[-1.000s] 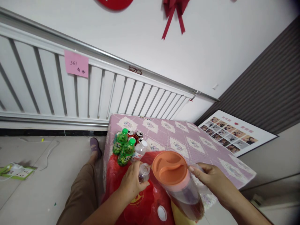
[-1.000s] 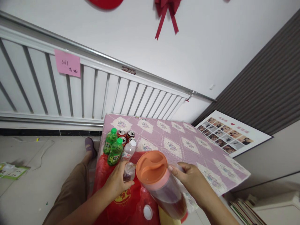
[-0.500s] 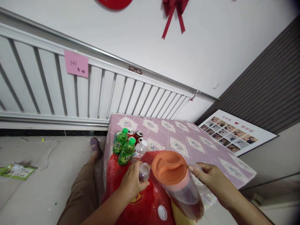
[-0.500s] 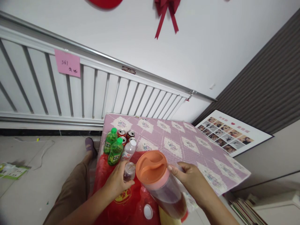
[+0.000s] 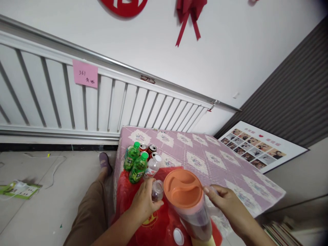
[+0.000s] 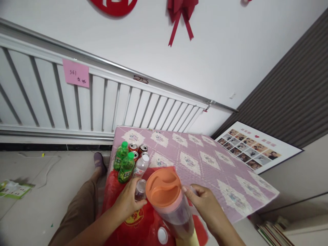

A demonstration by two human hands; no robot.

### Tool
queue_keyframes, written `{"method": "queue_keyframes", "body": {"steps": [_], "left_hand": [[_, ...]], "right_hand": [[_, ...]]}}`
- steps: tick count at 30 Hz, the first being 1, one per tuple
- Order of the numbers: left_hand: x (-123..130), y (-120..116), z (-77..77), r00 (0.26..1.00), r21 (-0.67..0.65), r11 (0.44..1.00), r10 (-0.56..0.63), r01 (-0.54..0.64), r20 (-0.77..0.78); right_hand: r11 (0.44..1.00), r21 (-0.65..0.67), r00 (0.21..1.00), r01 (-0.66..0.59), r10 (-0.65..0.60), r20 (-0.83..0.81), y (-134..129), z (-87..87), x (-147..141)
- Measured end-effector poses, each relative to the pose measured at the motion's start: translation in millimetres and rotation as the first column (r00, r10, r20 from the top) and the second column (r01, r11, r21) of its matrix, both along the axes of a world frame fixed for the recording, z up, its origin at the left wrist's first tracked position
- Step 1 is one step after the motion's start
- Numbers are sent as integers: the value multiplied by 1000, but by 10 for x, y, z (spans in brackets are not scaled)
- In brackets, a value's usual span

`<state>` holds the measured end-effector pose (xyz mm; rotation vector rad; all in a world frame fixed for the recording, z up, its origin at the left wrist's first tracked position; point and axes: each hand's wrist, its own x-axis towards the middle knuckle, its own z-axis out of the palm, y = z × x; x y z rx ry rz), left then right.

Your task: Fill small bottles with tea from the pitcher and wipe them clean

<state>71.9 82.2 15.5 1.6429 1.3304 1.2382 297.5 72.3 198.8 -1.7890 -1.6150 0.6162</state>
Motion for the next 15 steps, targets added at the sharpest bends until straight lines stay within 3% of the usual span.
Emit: {"method": "queue_keyframes", "body": {"steps": [3, 7, 15], "left_hand": [[4, 0, -9, 1000, 1, 1000, 5, -5, -2], [5, -8, -6, 1000, -1, 1000, 15, -15, -6], [2, -7, -52, 1000, 1, 1000, 11, -11, -11]], "right_hand": [[993, -107, 997, -57, 51, -59, -35, -81, 17], [997, -72, 977, 24, -38, -208, -46, -204, 86], [961, 91, 848, 261, -184, -497, 135, -473, 319]]}}
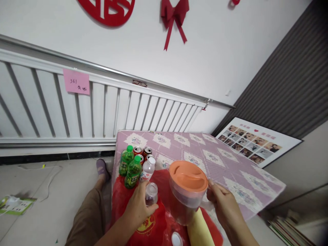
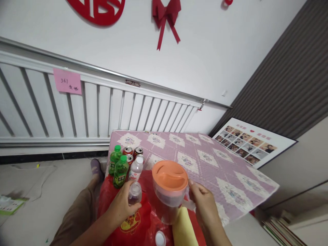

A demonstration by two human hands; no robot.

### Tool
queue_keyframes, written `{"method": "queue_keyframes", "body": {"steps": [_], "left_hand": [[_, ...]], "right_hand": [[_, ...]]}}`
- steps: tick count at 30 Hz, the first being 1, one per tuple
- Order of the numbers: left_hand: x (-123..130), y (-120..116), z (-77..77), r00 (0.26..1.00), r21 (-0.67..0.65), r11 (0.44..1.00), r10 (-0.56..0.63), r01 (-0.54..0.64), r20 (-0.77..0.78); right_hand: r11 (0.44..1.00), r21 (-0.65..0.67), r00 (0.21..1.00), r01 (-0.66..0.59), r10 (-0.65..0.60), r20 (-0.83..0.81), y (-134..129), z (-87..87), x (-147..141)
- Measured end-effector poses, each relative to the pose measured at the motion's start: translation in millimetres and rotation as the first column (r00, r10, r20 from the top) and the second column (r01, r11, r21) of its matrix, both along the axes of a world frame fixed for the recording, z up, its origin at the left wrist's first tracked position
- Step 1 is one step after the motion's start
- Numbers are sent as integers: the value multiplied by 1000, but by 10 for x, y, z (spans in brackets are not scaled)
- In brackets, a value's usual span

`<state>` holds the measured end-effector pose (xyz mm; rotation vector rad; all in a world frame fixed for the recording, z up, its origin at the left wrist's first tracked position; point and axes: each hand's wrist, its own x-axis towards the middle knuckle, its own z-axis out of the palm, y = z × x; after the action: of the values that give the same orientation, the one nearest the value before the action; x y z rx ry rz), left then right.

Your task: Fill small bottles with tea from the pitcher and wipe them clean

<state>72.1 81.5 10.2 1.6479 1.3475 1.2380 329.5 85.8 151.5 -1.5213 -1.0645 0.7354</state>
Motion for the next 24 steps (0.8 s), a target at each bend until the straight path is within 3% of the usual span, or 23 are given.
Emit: {"method": "queue_keyframes", "body": {"steps": [13, 24], "left_hand": [[-4, -2, -19, 1000, 7, 1000, 25, -25, -4], [-1, -17, -11, 1000, 10, 1000, 14, -14, -28]], "right_hand": [[968, 159, 964, 194, -158, -215, 384, -681, -166], [979, 136, 969, 150, -118, -216, 482, -834, -425]]}}
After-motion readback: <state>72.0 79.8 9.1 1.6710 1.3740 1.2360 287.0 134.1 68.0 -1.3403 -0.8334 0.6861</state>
